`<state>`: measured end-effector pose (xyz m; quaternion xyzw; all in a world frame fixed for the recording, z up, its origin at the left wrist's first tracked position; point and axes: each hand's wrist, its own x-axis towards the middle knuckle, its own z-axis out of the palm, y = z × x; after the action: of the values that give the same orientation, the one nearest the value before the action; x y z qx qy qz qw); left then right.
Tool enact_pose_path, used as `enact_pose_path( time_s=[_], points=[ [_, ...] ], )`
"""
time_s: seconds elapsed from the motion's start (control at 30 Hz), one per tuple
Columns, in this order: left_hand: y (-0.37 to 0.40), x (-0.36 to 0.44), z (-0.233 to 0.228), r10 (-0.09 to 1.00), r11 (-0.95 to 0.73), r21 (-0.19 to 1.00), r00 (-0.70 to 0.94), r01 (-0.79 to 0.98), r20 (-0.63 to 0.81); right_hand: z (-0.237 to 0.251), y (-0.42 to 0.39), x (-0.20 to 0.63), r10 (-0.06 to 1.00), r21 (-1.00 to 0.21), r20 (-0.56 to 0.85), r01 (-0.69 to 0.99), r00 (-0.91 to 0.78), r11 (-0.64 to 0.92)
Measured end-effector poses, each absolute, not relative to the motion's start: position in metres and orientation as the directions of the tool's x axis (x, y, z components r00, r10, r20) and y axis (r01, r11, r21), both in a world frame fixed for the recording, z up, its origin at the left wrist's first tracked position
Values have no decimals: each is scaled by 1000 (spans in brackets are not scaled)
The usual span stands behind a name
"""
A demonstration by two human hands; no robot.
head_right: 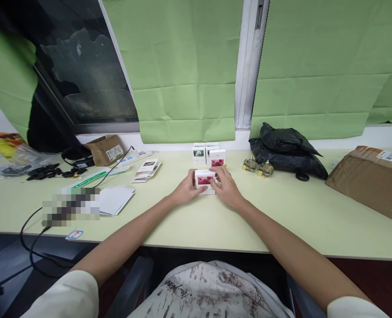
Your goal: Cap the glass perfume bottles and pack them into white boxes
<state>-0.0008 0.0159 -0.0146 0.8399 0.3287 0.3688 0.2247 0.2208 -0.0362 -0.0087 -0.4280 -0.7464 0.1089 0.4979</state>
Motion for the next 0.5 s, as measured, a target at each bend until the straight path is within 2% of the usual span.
enact_pose_path(
  time_s=[0.1, 0.23, 0.5],
  points=[
    [24, -5, -18, 763, -632, 613, 522, 475, 382, -7, -37, 220, 744, -587, 653, 524, -144, 617],
    [42, -10, -23, 788, -609, 626, 467, 488, 402, -7, -36, 219, 739, -595, 661, 511, -126, 620],
    [80, -31, -28, 900, -414, 696, 147, 587, 411, -11, -32, 222, 773, -630, 634, 563, -27, 535]
  ],
)
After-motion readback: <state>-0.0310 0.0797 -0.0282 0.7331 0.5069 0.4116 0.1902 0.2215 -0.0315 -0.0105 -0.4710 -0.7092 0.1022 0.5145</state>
